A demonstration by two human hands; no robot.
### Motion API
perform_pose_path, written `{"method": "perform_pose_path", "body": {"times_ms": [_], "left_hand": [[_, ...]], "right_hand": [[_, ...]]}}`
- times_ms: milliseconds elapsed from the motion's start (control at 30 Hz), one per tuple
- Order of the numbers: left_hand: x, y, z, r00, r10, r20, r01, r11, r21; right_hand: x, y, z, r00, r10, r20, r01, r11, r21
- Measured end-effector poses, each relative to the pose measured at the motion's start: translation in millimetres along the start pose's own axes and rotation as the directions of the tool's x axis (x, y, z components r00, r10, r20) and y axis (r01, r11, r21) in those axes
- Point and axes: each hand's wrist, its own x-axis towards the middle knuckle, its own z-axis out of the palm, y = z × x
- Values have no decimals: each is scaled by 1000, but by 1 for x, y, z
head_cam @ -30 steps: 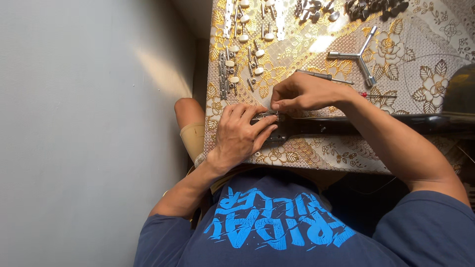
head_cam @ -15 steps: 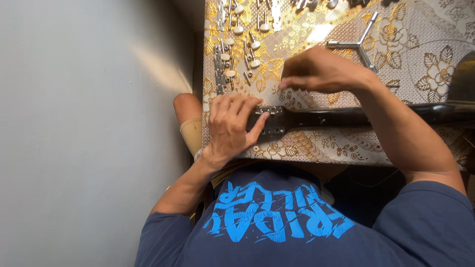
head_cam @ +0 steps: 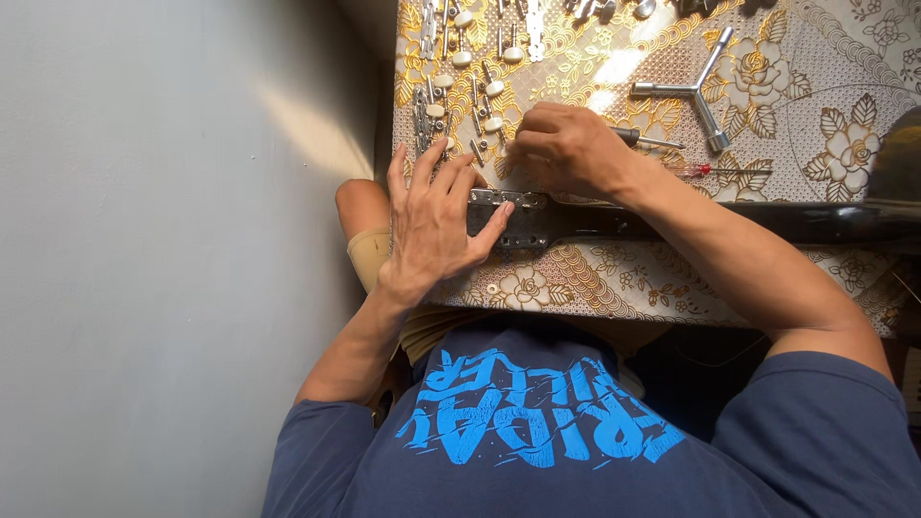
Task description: The person assembles guitar tuning pegs onto a guitar headstock using a screwdriver. They place each peg, align it, and tighten the screws one at a time.
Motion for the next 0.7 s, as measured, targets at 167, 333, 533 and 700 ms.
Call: {"method": "perform_pose_path", "body": {"times_ms": [167,333,533,700], "left_hand": [[3,-7,4,996,-15,87,15,1000,3],[4,-11,7,993,-2,121,2,1000,0],[5,-11,7,992,15,123,-15,1000,-2],[8,-1,-5,993,108,42,-111,991,78]], "right_hand": [[13,-16,-10,999,10,35,-10,1000,-11],[17,-22,-9,1000,0,-22,1,997,73],[20,-23,-4,998,-11,-62,15,998,66],[15,-17,-26,997,9,78,-13,999,51]]}}
